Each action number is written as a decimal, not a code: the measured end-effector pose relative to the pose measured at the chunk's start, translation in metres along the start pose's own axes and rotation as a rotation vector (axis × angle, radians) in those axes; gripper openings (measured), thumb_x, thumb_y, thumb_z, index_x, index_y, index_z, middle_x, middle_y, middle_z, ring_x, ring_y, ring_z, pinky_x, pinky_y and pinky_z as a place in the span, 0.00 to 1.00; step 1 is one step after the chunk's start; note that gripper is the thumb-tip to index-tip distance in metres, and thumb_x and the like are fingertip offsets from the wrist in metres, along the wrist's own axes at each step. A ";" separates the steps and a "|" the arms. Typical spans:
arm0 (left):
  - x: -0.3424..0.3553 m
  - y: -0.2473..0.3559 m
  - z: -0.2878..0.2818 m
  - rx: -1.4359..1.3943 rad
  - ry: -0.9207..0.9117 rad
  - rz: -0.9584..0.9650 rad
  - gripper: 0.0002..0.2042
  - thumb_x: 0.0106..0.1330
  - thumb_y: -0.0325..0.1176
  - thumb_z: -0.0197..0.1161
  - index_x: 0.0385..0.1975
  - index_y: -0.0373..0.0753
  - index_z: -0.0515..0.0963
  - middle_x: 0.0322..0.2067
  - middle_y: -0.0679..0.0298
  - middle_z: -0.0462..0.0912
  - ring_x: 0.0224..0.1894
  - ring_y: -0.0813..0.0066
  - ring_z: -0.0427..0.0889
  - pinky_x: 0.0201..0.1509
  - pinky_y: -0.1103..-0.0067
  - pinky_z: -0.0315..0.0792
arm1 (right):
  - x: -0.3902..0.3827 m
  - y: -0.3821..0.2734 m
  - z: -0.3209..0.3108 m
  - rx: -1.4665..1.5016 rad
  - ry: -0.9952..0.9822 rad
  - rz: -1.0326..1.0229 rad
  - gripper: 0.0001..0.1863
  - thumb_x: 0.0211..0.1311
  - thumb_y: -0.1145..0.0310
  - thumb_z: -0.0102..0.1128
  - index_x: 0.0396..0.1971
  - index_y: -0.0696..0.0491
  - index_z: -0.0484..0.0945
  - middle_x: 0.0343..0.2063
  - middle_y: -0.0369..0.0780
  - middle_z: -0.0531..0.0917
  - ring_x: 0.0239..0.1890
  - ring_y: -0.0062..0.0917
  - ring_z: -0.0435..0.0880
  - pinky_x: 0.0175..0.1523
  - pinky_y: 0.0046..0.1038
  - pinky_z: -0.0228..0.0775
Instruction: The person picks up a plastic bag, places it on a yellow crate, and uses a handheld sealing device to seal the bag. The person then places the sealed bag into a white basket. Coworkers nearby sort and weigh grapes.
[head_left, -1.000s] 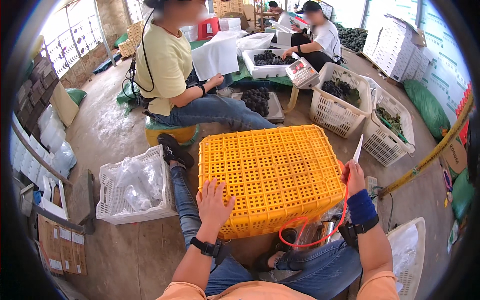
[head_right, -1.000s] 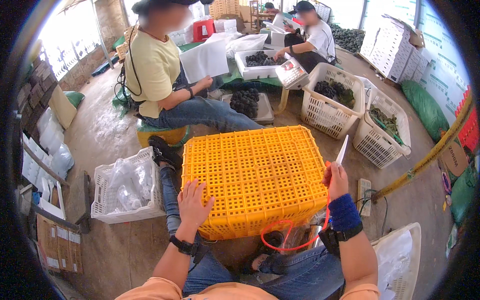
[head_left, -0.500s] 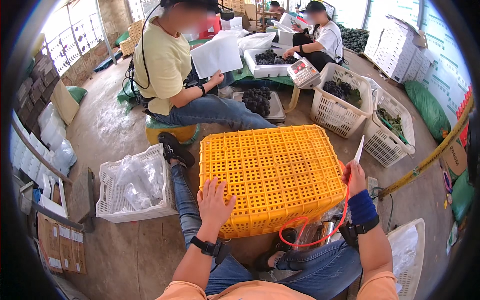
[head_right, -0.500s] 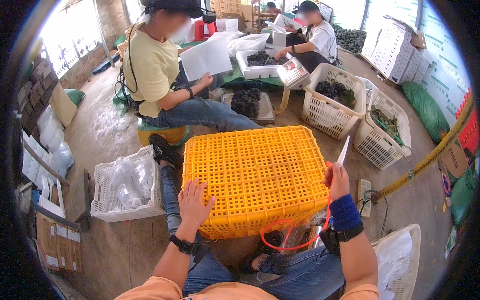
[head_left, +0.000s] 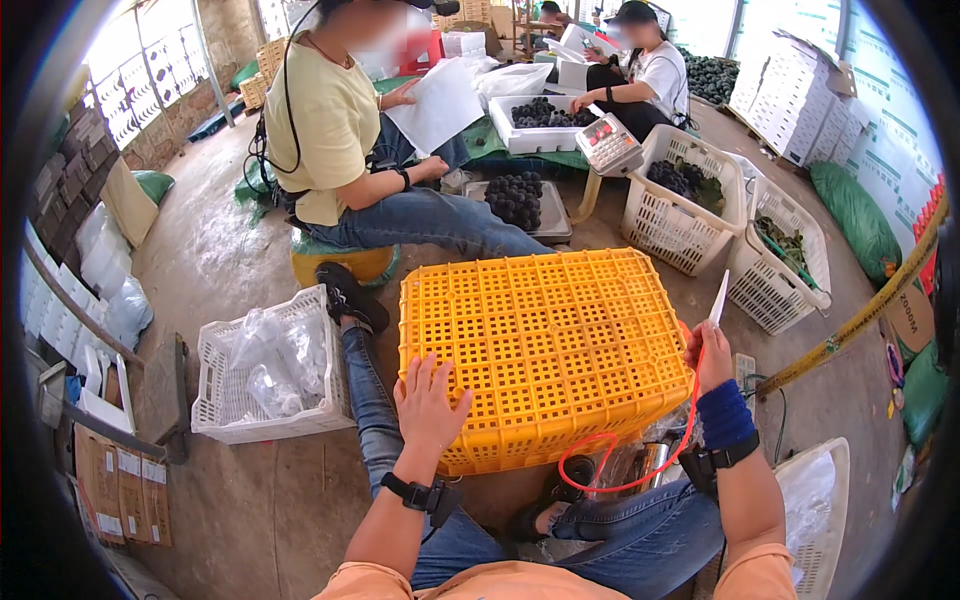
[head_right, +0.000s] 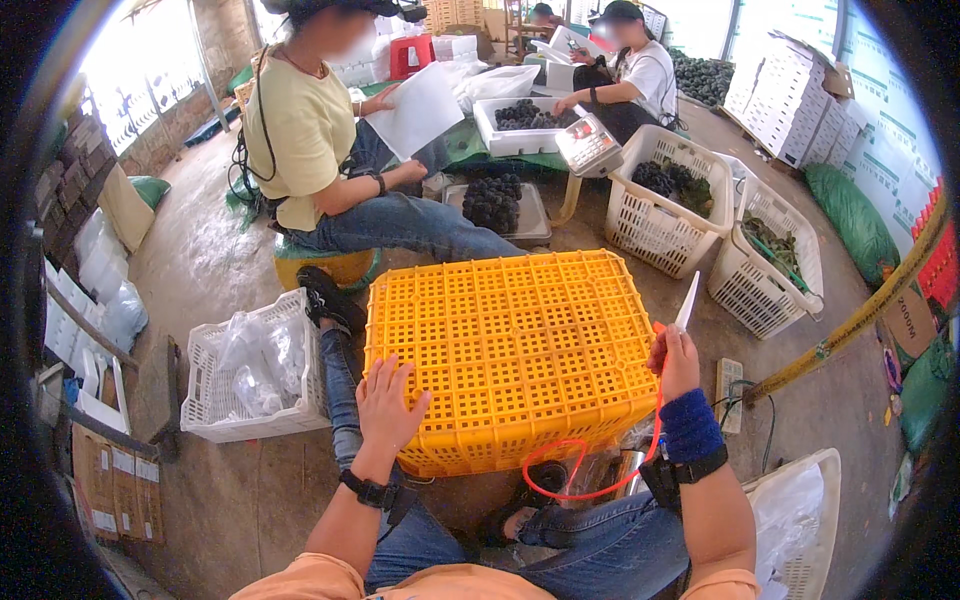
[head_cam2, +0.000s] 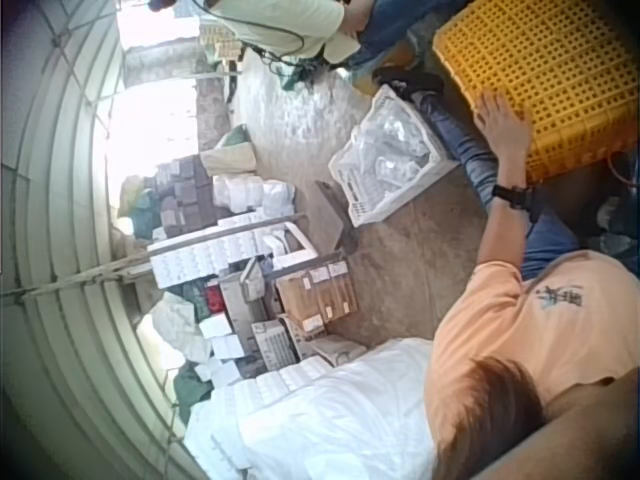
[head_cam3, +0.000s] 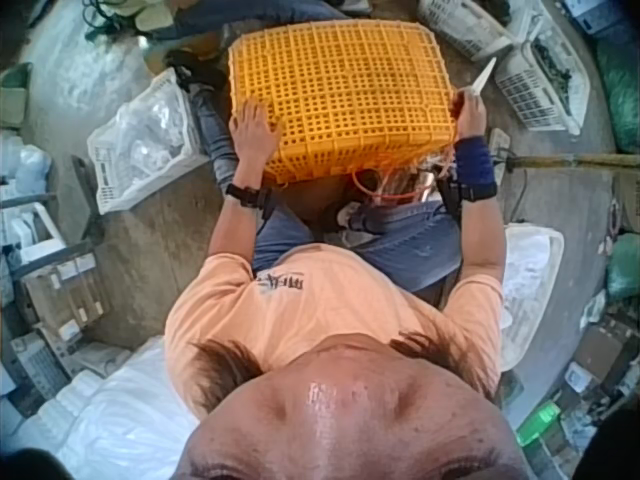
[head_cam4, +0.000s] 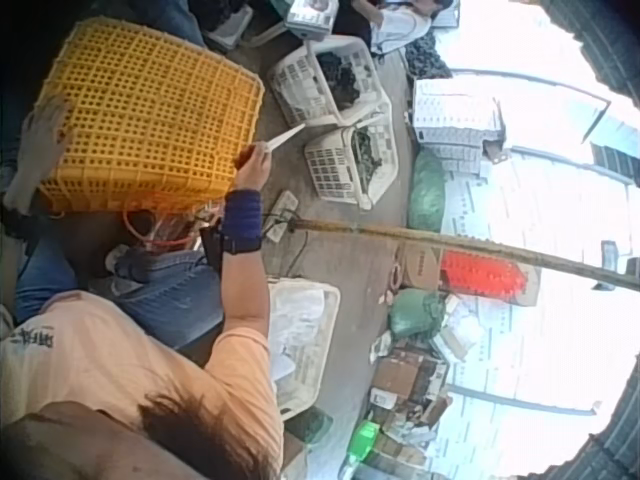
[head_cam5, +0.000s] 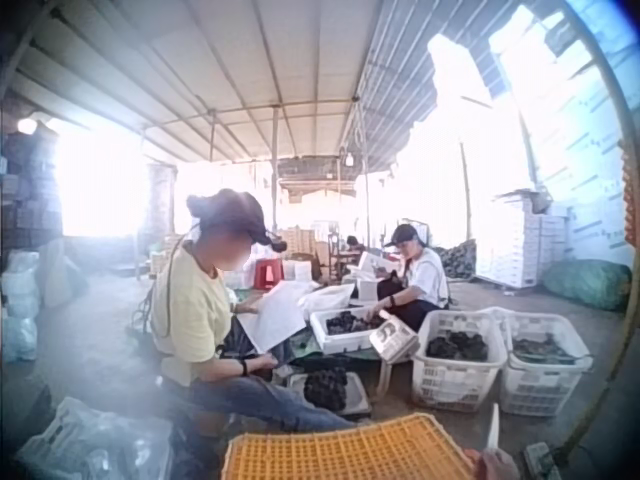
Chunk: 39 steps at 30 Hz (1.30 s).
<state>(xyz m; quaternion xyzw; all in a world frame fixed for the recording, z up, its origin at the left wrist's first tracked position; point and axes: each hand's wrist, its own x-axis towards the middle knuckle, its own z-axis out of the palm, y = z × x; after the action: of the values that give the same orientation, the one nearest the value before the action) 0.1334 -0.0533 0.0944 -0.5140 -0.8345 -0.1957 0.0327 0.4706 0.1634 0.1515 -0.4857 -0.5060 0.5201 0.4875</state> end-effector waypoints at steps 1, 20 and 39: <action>0.000 0.000 0.000 0.002 0.001 0.000 0.24 0.57 0.46 0.59 0.53 0.44 0.69 0.60 0.59 0.63 0.65 0.60 0.56 0.66 0.61 0.48 | 0.000 0.001 0.000 0.004 0.002 0.001 0.18 0.68 0.53 0.43 0.25 0.51 0.68 0.17 0.30 0.68 0.16 0.15 0.67 0.23 0.18 0.58; 0.001 0.001 -0.001 0.005 -0.017 -0.016 0.24 0.57 0.46 0.59 0.53 0.44 0.69 0.60 0.59 0.63 0.65 0.60 0.56 0.66 0.61 0.48 | -0.002 -0.002 0.001 -0.029 0.007 -0.005 0.19 0.68 0.53 0.43 0.23 0.51 0.68 0.16 0.30 0.68 0.16 0.14 0.67 0.22 0.18 0.57; 0.000 0.000 0.000 0.001 -0.006 -0.005 0.24 0.57 0.47 0.58 0.53 0.43 0.70 0.59 0.59 0.64 0.65 0.60 0.56 0.66 0.61 0.48 | 0.002 0.003 -0.002 -0.011 -0.001 -0.014 0.18 0.68 0.53 0.43 0.26 0.50 0.69 0.16 0.29 0.69 0.16 0.14 0.68 0.22 0.16 0.58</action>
<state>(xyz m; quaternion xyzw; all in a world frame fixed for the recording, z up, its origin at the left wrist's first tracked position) 0.1329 -0.0530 0.0941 -0.5126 -0.8359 -0.1938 0.0301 0.4728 0.1653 0.1481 -0.4843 -0.5126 0.5141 0.4883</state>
